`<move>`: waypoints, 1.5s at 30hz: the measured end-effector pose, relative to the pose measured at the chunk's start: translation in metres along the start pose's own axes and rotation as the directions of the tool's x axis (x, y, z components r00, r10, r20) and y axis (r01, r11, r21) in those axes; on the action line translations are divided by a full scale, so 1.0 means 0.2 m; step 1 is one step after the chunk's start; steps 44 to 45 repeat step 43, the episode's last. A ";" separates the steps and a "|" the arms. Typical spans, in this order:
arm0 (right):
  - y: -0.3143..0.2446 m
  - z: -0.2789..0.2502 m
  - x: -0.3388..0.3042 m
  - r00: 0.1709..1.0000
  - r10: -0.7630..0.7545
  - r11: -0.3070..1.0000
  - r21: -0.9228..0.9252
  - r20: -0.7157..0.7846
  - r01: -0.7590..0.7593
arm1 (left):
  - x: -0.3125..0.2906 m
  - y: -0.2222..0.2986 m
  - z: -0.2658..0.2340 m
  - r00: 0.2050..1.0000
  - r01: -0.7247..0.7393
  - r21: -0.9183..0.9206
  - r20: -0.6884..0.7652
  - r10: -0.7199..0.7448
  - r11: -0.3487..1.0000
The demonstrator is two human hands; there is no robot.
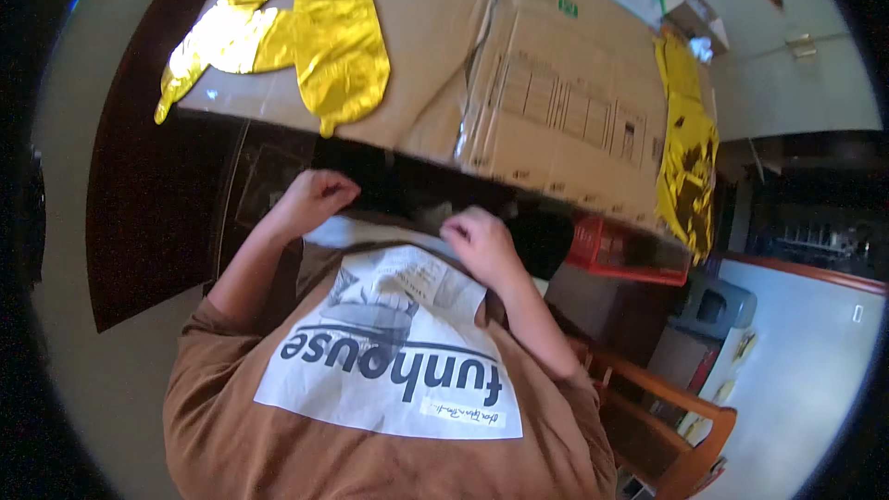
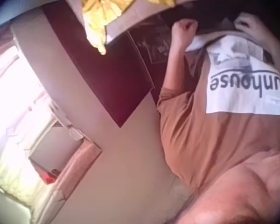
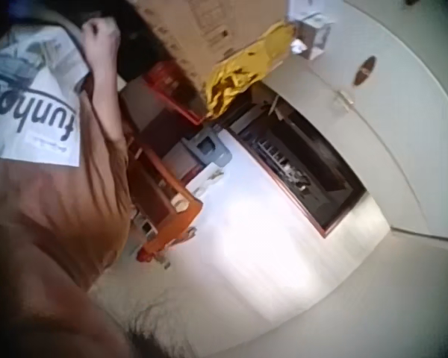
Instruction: Tying strings to gold foil balloons on top of cardboard boxes for packaging.
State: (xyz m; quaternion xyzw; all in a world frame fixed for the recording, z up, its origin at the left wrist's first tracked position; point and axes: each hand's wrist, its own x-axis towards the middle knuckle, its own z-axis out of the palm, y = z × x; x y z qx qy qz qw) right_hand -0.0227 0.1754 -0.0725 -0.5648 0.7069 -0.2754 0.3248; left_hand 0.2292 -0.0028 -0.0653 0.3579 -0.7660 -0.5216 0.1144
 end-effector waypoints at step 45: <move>-0.16 0.11 0.21 0.985 -0.123 0.338 0.938 0.121 -0.073 | 0.07 0.55 -0.01 0.806 -0.588 0.210 0.237 0.542 0.782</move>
